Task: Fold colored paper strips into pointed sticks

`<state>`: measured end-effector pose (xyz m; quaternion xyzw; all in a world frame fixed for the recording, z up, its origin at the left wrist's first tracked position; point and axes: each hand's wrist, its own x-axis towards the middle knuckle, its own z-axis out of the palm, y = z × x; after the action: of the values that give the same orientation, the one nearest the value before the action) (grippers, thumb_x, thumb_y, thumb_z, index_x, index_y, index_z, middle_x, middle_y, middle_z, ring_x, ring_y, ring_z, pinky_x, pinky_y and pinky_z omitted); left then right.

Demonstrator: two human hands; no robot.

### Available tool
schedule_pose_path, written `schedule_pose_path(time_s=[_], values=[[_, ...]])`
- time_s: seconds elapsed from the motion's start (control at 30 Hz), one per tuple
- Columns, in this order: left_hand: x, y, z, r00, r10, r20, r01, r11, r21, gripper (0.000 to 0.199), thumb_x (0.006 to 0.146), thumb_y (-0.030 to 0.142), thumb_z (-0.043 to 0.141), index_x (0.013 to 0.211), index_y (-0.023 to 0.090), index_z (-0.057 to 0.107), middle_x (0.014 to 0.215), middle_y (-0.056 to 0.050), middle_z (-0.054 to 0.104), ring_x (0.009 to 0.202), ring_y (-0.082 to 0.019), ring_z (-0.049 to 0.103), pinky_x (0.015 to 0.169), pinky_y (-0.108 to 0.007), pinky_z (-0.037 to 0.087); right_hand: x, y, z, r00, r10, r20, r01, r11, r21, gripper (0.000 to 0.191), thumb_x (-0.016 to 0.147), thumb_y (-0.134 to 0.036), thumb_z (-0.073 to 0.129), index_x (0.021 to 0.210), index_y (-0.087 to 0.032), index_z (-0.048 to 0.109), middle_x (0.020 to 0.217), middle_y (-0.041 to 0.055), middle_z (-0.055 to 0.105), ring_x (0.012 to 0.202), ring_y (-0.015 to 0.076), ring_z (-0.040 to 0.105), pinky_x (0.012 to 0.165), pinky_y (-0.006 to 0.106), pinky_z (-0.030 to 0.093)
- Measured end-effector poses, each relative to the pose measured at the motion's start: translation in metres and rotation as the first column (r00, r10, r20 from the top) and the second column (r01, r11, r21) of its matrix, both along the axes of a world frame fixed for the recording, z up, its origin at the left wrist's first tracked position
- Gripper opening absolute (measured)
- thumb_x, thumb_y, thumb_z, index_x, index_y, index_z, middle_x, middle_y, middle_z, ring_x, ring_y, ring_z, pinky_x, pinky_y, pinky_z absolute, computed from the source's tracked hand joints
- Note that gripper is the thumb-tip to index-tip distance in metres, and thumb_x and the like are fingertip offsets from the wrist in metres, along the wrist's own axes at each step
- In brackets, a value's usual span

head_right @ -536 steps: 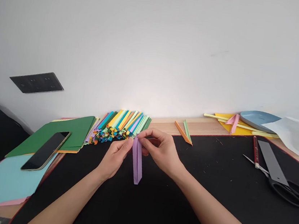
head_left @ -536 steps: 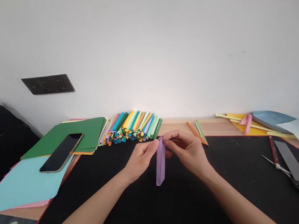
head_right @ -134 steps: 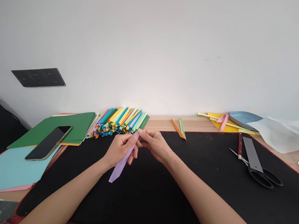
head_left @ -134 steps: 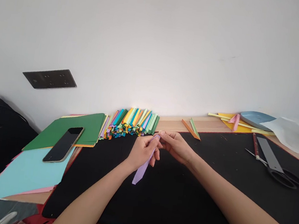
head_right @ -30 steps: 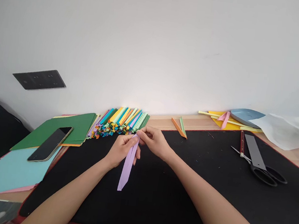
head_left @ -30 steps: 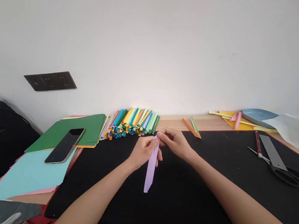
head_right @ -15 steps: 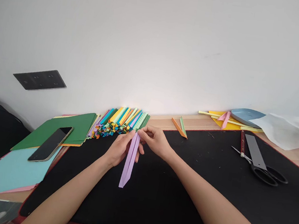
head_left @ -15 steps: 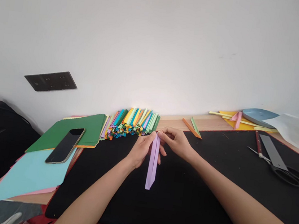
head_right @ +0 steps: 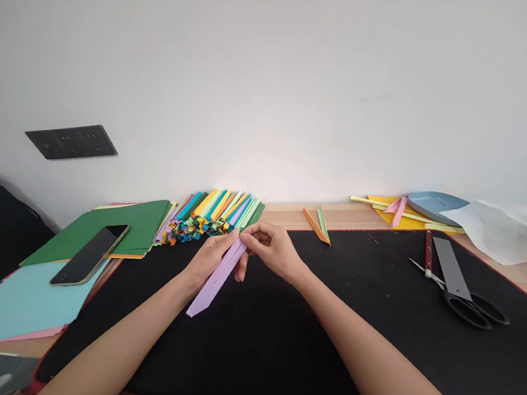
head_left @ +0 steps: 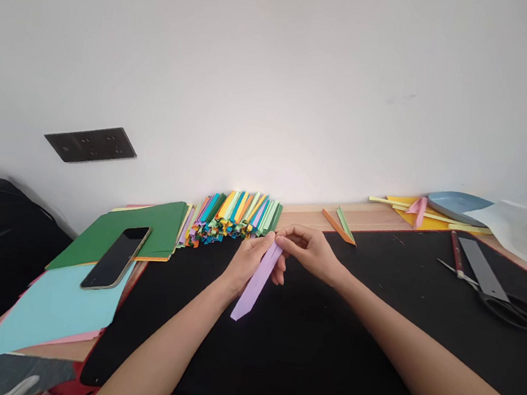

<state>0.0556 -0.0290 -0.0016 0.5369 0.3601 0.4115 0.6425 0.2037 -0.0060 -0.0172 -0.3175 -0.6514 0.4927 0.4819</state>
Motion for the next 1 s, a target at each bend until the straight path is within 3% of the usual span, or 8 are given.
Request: schedule_pose_path(time_s=[0.33,0.57,0.67,0.77,1.0], values=[[-0.0012,0.0002,0.0009,0.999,0.042,0.005,-0.042,0.999,0.008,0.049,0.078,0.055,0.053,0.062,0.01,0.058,0.052,-0.004,0.057,0.042,-0.011,0.054,0.044,-0.022,0.044,0.0018,0.0,0.0025,0.998,0.034,-0.056,-0.038,0.996,-0.075,0.032,0.072,-0.043,0.065,0.089,-0.016,0.061,0.078,0.0025,0.063,0.066,0.0126,0.06,0.063,0.028,0.051],[-0.0034,0.0013,-0.0012,0.999,0.018,0.031,-0.016,0.999,-0.035,0.04,0.072,0.049,0.064,0.07,0.01,0.062,0.063,-0.005,0.062,0.049,-0.011,0.058,0.047,-0.022,0.046,0.0024,0.0012,0.0015,0.999,0.019,-0.044,-0.023,0.996,-0.09,0.029,0.074,-0.046,0.064,0.08,-0.017,0.06,0.064,0.0008,0.062,0.063,0.0145,0.059,0.063,0.029,0.051],[-0.0038,0.0012,-0.0019,1.0,0.002,0.01,-0.002,0.999,-0.051,0.041,0.071,0.049,0.066,0.074,0.008,0.063,0.071,-0.008,0.066,0.05,-0.012,0.06,0.049,-0.023,0.048,0.0028,0.0008,0.0021,1.0,-0.005,-0.026,0.003,0.996,-0.093,0.028,0.074,-0.045,0.064,0.077,-0.017,0.061,0.07,0.0022,0.064,0.07,0.0154,0.06,0.066,0.029,0.049],[-0.003,-0.0005,-0.0022,0.999,-0.003,-0.036,0.001,0.998,-0.059,0.043,0.07,0.05,0.066,0.076,0.007,0.063,0.066,-0.008,0.065,0.048,-0.013,0.061,0.046,-0.024,0.048,0.0026,0.0006,0.0025,1.0,-0.002,-0.023,-0.001,0.995,-0.102,0.029,0.072,-0.045,0.065,0.074,-0.016,0.062,0.075,0.0029,0.064,0.072,0.0145,0.058,0.068,0.028,0.047],[-0.0008,-0.0027,-0.0029,0.992,0.065,-0.105,-0.065,0.998,0.003,0.044,0.067,0.051,0.067,0.069,0.008,0.061,0.06,-0.007,0.065,0.045,-0.015,0.061,0.041,-0.023,0.047,0.0017,0.0021,0.001,0.996,0.079,-0.051,-0.087,0.983,-0.164,0.039,0.073,-0.053,0.061,0.067,-0.014,0.062,0.066,0.0014,0.061,0.068,0.0138,0.059,0.068,0.029,0.05]])
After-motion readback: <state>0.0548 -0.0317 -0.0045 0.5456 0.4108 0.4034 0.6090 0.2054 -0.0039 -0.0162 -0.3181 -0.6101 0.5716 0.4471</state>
